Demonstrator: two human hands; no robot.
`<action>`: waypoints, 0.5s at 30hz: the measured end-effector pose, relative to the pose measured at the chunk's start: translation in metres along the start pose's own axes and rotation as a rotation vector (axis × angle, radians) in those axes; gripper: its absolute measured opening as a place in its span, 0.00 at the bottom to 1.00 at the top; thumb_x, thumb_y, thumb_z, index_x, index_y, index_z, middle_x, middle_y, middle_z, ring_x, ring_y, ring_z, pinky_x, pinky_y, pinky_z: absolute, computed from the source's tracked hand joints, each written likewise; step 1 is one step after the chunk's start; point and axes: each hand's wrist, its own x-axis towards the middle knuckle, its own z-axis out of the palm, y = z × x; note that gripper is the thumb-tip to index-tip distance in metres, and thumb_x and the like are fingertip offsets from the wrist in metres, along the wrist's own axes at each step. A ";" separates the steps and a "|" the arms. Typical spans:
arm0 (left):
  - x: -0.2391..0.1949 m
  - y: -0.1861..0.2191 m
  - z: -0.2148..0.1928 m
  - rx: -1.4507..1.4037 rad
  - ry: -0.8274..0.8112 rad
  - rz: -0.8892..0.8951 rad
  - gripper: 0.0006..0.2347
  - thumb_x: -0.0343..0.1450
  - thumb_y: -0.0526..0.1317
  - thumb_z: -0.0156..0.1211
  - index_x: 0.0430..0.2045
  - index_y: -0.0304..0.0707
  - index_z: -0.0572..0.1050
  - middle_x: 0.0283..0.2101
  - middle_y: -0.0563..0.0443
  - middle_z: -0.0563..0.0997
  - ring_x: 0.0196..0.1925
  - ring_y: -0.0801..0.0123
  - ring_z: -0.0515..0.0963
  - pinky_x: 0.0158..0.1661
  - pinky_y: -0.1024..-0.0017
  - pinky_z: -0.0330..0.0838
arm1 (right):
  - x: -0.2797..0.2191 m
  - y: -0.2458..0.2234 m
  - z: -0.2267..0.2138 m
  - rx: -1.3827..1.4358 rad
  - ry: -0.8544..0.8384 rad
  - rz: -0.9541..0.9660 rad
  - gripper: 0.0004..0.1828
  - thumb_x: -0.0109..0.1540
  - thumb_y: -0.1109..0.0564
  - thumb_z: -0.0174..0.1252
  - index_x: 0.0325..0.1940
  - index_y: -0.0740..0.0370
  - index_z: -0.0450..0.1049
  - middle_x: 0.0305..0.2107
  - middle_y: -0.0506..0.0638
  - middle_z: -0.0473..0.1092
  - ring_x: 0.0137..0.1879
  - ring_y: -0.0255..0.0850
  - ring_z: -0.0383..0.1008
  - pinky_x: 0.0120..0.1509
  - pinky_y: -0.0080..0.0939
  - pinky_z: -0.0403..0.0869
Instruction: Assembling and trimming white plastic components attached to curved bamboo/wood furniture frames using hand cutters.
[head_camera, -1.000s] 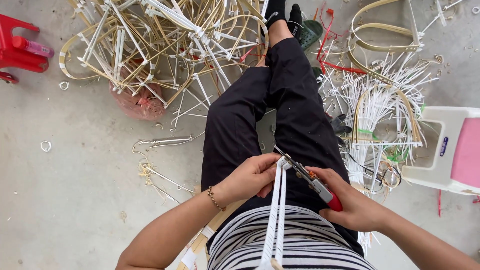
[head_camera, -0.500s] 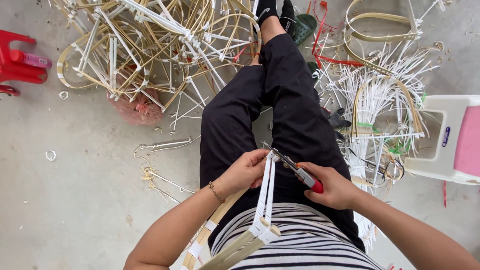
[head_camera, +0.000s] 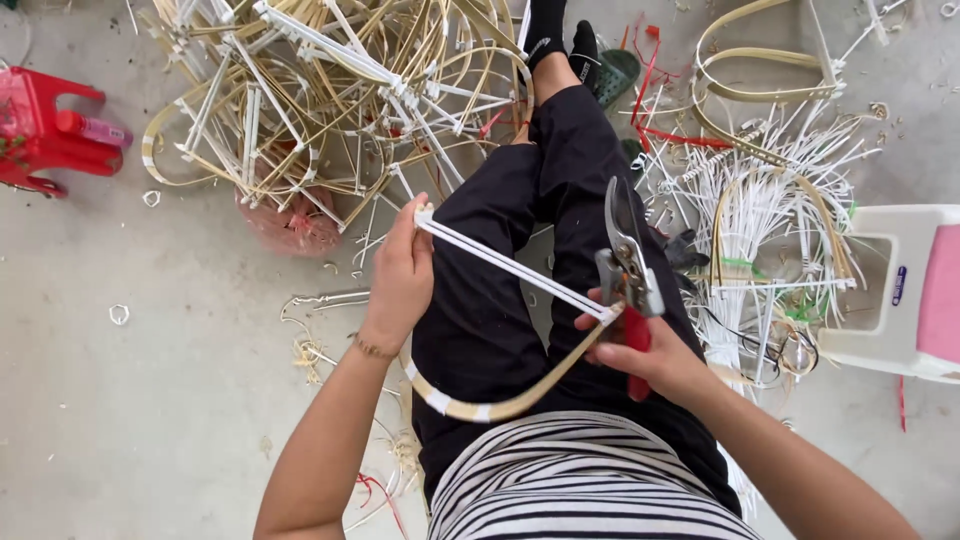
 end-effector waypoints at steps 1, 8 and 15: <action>0.000 0.019 -0.019 0.001 -0.001 0.003 0.15 0.81 0.33 0.47 0.64 0.33 0.67 0.46 0.50 0.79 0.42 0.73 0.79 0.42 0.74 0.73 | 0.007 -0.001 0.000 0.001 0.001 -0.003 0.40 0.54 0.57 0.63 0.69 0.56 0.57 0.53 0.47 0.72 0.52 0.40 0.78 0.57 0.43 0.77; -0.018 0.047 -0.026 -0.528 -0.578 -0.213 0.24 0.76 0.36 0.59 0.69 0.38 0.63 0.56 0.43 0.73 0.56 0.64 0.74 0.57 0.66 0.69 | 0.040 0.012 0.003 -0.095 0.114 0.022 0.33 0.57 0.59 0.62 0.66 0.60 0.63 0.43 0.54 0.77 0.48 0.41 0.79 0.37 0.41 0.74; -0.039 0.061 0.057 -0.883 -0.646 -0.512 0.23 0.75 0.35 0.55 0.68 0.43 0.66 0.40 0.53 0.80 0.35 0.80 0.77 0.37 0.80 0.75 | 0.022 -0.019 -0.001 -0.247 0.009 -0.138 0.37 0.54 0.64 0.65 0.67 0.58 0.63 0.48 0.48 0.74 0.54 0.36 0.74 0.61 0.41 0.71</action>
